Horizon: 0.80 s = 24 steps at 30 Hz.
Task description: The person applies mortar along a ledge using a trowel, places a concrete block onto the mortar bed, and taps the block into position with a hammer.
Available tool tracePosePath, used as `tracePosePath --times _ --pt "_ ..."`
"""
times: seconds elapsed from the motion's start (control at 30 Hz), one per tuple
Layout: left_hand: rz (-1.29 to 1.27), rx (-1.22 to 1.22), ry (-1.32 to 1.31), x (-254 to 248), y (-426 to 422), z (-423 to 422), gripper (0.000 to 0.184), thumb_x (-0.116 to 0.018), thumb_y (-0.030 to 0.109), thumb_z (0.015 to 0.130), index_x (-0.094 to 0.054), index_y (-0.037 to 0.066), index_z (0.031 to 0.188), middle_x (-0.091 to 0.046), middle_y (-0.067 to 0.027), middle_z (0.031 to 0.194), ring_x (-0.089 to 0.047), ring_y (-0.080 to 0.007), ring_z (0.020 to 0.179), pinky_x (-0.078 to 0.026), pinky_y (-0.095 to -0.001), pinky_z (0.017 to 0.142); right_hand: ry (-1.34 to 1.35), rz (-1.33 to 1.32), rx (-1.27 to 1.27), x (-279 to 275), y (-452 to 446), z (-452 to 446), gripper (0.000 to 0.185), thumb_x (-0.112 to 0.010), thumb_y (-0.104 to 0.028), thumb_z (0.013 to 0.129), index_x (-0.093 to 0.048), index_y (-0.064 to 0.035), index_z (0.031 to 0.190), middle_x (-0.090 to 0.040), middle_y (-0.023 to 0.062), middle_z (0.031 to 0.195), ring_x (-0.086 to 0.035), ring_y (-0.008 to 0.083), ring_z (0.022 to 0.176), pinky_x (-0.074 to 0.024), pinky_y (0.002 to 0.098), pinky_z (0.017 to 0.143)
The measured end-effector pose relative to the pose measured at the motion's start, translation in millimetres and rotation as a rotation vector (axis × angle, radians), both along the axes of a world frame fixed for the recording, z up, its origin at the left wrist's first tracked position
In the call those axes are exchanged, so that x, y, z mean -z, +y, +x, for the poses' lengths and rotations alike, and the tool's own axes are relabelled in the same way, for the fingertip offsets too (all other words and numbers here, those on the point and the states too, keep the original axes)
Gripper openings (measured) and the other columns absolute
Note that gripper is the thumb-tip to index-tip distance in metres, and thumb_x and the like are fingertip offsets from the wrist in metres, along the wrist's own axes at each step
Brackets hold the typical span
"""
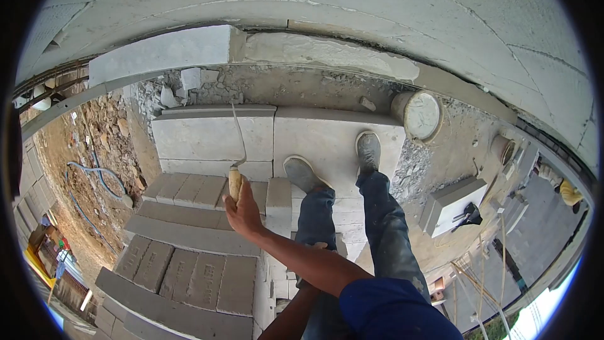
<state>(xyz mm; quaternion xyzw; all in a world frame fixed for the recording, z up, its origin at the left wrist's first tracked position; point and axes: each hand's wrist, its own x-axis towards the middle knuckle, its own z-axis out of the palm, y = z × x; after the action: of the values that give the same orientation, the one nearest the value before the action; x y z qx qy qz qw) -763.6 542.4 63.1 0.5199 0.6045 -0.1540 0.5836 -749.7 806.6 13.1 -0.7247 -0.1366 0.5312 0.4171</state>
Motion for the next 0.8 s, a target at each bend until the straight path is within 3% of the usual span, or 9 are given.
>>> tracePosePath --times 0.03,0.07,0.1,0.17,0.27,0.5,0.63,0.7,0.8 --pt "0.002 -0.036 -0.037 21 -32 -18 0.046 -0.072 0.039 0.088 -0.062 0.007 0.119 -0.064 -0.0127 0.106 -0.061 -0.0263 0.103 -0.047 -0.0404 0.090 0.054 -0.076 -0.031 1 -23 25 0.060 -0.063 -0.019 0.096 -0.032 0.0000 0.144 -0.054 0.0229 0.118 -0.060 0.0331 0.101 -0.0494 0.0422 0.086" --pt "-0.004 0.369 0.057 -34 55 24 0.046 -0.071 0.043 0.087 -0.064 0.007 0.116 -0.069 -0.0150 0.112 -0.066 -0.0304 0.103 -0.051 -0.0423 0.090 0.015 -0.132 -0.081 5 -45 55 0.061 -0.064 -0.022 0.095 -0.033 0.0001 0.143 -0.057 0.0224 0.111 -0.061 0.0328 0.098 -0.0492 0.0417 0.085" --pt "-0.251 0.348 0.180 -43 89 52 0.047 -0.071 0.044 0.084 -0.066 0.009 0.114 -0.072 -0.0142 0.111 -0.070 -0.0331 0.098 -0.054 -0.0449 0.087 -0.077 -0.184 -0.093 20 -73 82 0.061 -0.063 -0.024 0.095 -0.034 0.0004 0.142 -0.059 0.0238 0.109 -0.062 0.0346 0.098 -0.0493 0.0426 0.086" --pt "-0.152 0.254 0.170 -41 77 55 0.042 -0.070 0.041 0.084 -0.068 0.010 0.111 -0.074 -0.0102 0.098 -0.071 -0.0331 0.088 -0.055 -0.0457 0.082 -0.215 -0.362 -0.115 30 -115 154 0.062 -0.061 -0.024 0.093 -0.034 0.0027 0.141 -0.059 0.0304 0.118 -0.062 0.0461 0.106 -0.0488 0.0471 0.091" --pt "-0.115 0.254 0.177 -38 59 62 0.035 -0.068 0.037 0.083 -0.068 0.011 0.107 -0.074 -0.0083 0.097 -0.071 -0.0300 0.091 -0.055 -0.0430 0.081 -0.493 -0.522 -0.062 58 -187 261 0.066 -0.062 -0.026 0.090 -0.035 0.0056 0.141 -0.056 0.0376 0.122 -0.059 0.0533 0.109 -0.0469 0.0525 0.095" --pt "-0.098 0.085 0.215 -34 36 97 0.028 -0.070 0.032 0.082 -0.070 0.011 0.102 -0.074 -0.0057 0.092 -0.070 -0.0277 0.087 -0.054 -0.0429 0.080 -0.689 -1.065 -0.319 114 -276 463 0.062 -0.067 -0.029 0.086 -0.041 0.0016 0.133 -0.060 0.0328 0.126 -0.060 0.0466 0.117 -0.0473 0.0508 0.102" --pt "-0.120 0.013 0.297 -40 28 118 0.030 -0.072 0.030 0.083 -0.070 0.009 0.105 -0.074 -0.0090 0.094 -0.071 -0.0284 0.085 -0.056 -0.0416 0.080 -0.567 -1.107 -0.697 142 -300 511 0.064 -0.060 -0.031 0.094 -0.034 0.0053 0.140 -0.059 0.0366 0.125 -0.063 0.0496 0.111 -0.0518 0.0533 0.095" --pt "-0.100 -0.026 0.309 -40 19 127 0.033 -0.073 0.031 0.084 -0.069 0.009 0.108 -0.074 -0.0092 0.095 -0.071 -0.0295 0.087 -0.056 -0.0408 0.079 -0.355 -1.021 -0.805 169 -338 536 0.061 -0.062 -0.033 0.094 -0.045 0.0081 0.136 -0.063 0.0340 0.124 -0.063 0.0438 0.118 -0.0498 0.0494 0.099" --pt "-0.159 -0.270 0.306 -45 21 134 0.034 -0.073 0.032 0.088 -0.067 0.007 0.110 -0.075 -0.0101 0.097 -0.072 -0.0295 0.090 -0.056 -0.0389 0.081 -0.458 -0.850 -0.893 151 -320 516 0.057 -0.064 -0.033 0.092 -0.053 0.0075 0.131 -0.066 0.0304 0.120 -0.065 0.0434 0.112 -0.0490 0.0473 0.099"
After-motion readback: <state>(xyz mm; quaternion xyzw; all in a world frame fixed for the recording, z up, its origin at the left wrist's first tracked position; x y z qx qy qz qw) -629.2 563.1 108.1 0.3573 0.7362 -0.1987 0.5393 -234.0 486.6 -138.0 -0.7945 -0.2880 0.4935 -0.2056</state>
